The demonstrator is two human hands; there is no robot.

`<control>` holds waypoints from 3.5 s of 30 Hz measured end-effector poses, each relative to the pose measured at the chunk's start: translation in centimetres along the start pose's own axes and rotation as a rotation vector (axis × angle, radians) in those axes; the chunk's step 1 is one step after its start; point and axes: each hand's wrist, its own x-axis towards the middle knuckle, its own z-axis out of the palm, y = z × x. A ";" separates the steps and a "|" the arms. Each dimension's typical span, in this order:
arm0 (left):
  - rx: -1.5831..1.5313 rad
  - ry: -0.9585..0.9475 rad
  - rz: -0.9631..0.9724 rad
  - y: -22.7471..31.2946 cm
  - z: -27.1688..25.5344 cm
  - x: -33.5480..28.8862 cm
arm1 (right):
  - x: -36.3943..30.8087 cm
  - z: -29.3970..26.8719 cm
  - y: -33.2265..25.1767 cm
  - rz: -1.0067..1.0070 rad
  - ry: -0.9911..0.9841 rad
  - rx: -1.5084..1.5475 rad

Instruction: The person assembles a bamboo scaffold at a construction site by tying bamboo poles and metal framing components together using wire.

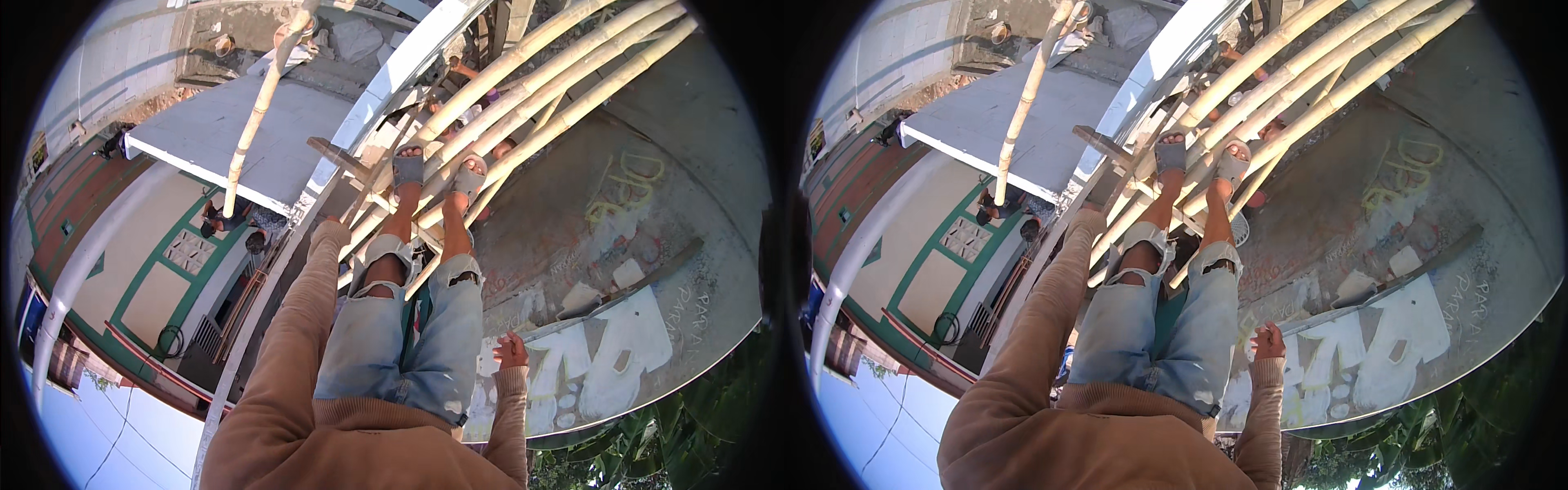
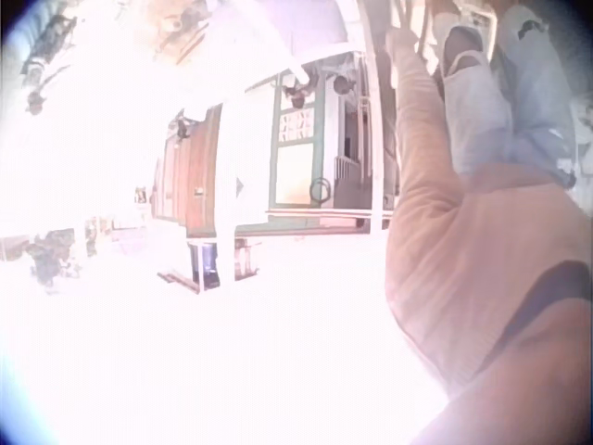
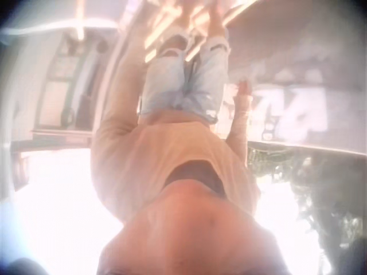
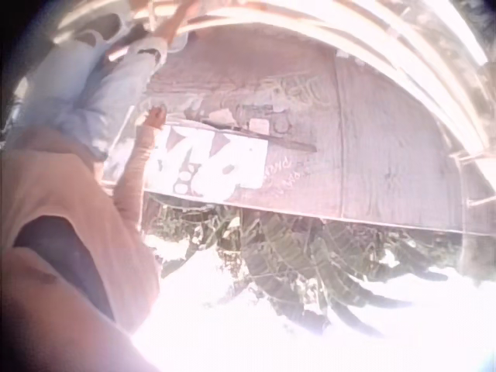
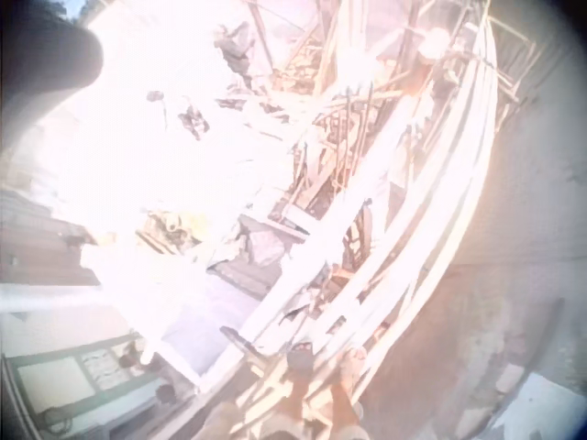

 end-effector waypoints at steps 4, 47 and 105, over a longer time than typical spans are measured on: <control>-0.041 -0.047 -0.130 2.3 -3.9 -9.5 | 2.5 0.0 -5.8 -0.134 0.004 -0.044; -0.353 1.049 -0.246 -18.0 11.9 -19.8 | 3.9 48.3 -14.1 -1.718 -0.877 -1.581; -1.801 2.317 0.330 -20.7 12.2 -7.6 | 6.9 56.7 -6.6 -2.457 -0.811 -0.401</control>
